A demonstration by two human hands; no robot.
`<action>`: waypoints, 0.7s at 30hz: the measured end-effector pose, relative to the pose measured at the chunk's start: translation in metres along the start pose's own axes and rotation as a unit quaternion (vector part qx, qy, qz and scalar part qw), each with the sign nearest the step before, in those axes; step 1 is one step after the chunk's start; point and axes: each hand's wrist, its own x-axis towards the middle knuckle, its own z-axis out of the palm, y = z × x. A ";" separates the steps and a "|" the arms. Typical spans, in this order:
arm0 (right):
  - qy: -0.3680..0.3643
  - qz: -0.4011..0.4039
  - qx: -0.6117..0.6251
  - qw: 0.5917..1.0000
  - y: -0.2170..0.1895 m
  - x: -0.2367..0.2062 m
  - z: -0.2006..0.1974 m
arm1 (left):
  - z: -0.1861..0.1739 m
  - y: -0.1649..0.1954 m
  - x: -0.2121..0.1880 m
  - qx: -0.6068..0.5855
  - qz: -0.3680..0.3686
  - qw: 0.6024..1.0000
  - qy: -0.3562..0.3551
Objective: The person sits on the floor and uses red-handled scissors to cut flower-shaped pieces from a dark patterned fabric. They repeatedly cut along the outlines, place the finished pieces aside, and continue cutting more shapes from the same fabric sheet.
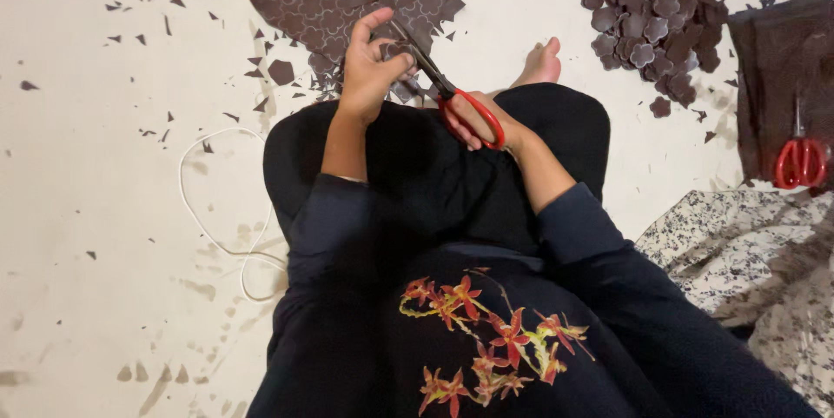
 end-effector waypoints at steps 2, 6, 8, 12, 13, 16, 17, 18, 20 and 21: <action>0.010 -0.016 0.007 1.000 -0.006 0.002 0.005 | 0.003 0.007 -0.001 0.013 0.012 1.000 0.008; 0.051 -0.021 0.005 0.998 -0.028 0.004 0.017 | 0.014 0.027 -0.003 0.056 0.006 0.994 0.097; 0.070 -0.040 0.018 0.997 -0.042 0.005 0.024 | 0.015 0.050 -0.011 0.073 0.059 0.988 0.123; 0.123 -0.013 0.027 0.992 -0.061 0.001 0.030 | -0.005 0.110 -0.061 0.060 0.175 0.977 0.107; 0.129 -0.022 0.052 0.990 -0.063 0.000 0.030 | -0.014 0.131 -0.085 0.073 0.165 0.976 0.123; 0.152 -0.044 0.137 0.978 -0.059 -0.003 0.029 | -0.037 0.198 -0.143 0.094 0.180 0.964 0.169; 0.164 -0.051 0.169 0.970 -0.058 -0.005 0.026 | -0.041 0.214 -0.162 0.112 0.178 0.960 0.183; 0.176 -0.060 0.199 0.962 -0.058 -0.005 0.022 | -0.043 0.228 -0.176 0.137 0.178 0.953 0.202; 0.194 -0.091 0.233 0.949 -0.057 -0.007 0.015 | -0.046 0.242 -0.193 0.193 0.175 0.935 0.242; 0.203 -0.104 0.250 0.941 -0.056 -0.009 0.012 | -0.048 0.244 -0.195 0.227 0.166 0.923 0.263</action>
